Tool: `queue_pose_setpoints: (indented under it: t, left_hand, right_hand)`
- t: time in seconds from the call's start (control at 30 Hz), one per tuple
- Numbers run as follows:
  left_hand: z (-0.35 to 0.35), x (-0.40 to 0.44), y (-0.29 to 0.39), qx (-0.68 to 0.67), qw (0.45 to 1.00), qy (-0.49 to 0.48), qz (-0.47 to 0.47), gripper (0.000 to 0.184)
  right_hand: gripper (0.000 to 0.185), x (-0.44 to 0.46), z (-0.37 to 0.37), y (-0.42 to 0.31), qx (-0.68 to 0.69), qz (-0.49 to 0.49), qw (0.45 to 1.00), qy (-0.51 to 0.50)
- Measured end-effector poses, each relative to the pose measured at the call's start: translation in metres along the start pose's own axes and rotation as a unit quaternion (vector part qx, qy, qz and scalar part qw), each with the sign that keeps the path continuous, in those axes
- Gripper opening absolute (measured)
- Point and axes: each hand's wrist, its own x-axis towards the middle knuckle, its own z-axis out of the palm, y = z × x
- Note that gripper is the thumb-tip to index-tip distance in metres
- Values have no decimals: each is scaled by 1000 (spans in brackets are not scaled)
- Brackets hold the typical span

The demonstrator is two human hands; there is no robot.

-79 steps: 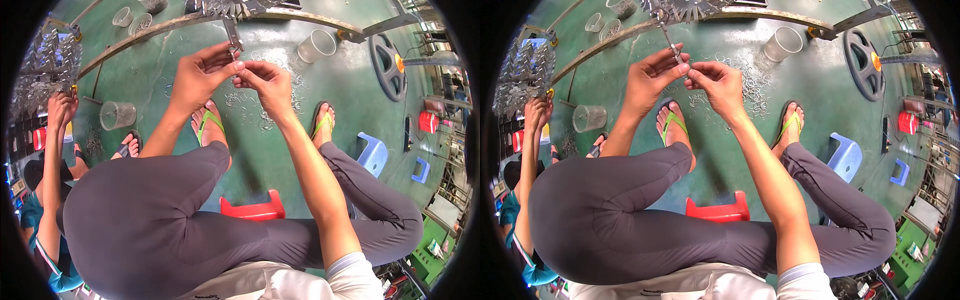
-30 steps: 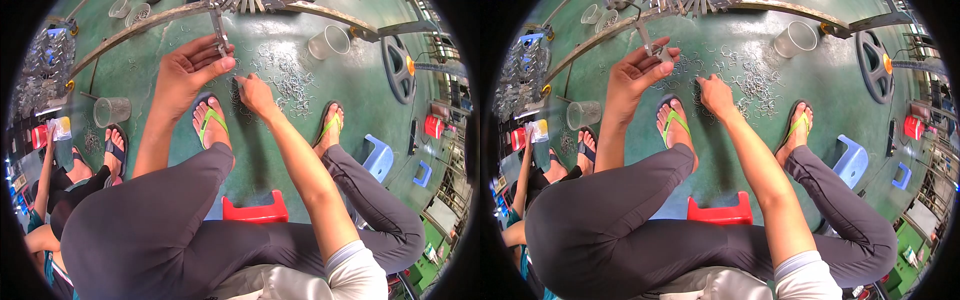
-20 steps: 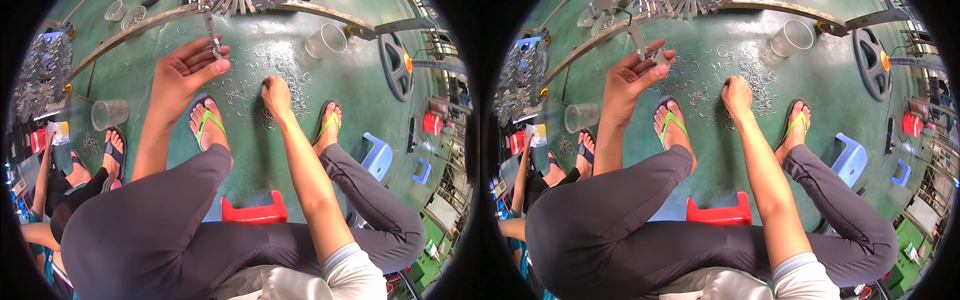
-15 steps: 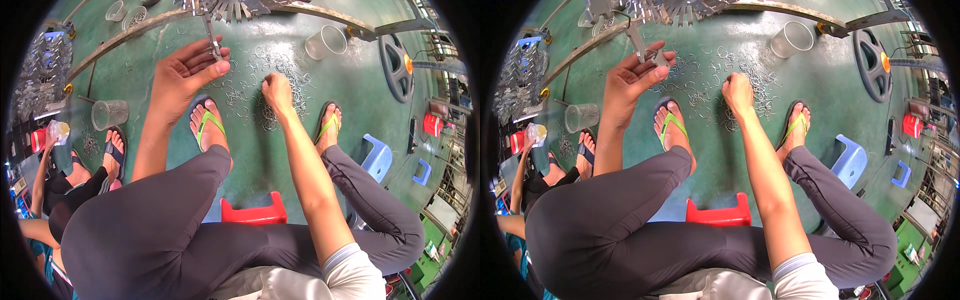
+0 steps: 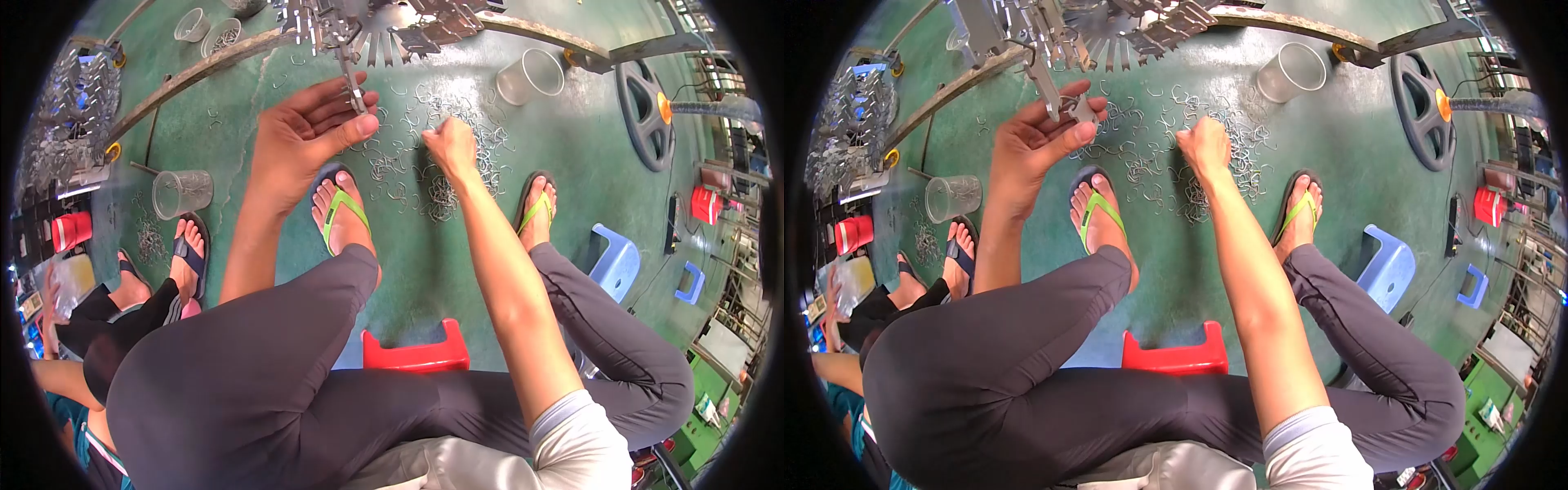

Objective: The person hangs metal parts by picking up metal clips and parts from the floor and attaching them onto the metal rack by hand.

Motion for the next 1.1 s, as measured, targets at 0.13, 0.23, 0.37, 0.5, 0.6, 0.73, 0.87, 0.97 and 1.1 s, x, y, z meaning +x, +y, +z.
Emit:
queue_pose_setpoints:
  t: [0.13,0.23,0.37,0.5,0.6,0.73,0.87,0.97,1.1]
  left_hand:
    - [2,-1,1,1,1000,1,-9,59]
    - [5,1,1,-1,1000,-4,-7,59]
    - [5,2,2,1,1000,-9,-5,59]
    - [3,2,0,-4,1000,-19,0,60]
    - [3,3,-1,3,1000,-11,-6,61]
    - [3,0,4,13,1000,-12,-12,63]
    - [2,1,1,-10,1000,-15,-16,60]
    - [1,1,-1,-44,999,-24,-19,57]
    - [0,3,-6,-75,996,-41,-22,55]
  right_hand:
    - [23,-6,16,28,57,-53,996,52]
    - [23,-15,25,15,67,-141,987,27]
    - [21,-22,38,-11,32,-188,981,-13]
    - [19,-19,37,-36,-48,-147,985,-76]
    - [18,-20,25,-39,-42,-122,986,-101]
    - [20,-37,9,-46,116,-72,990,-38]
    - [21,-66,-40,-67,361,-143,917,88]
    - [21,-83,-61,-84,431,-258,844,190]
    - [22,-91,-73,-106,462,-282,818,196]
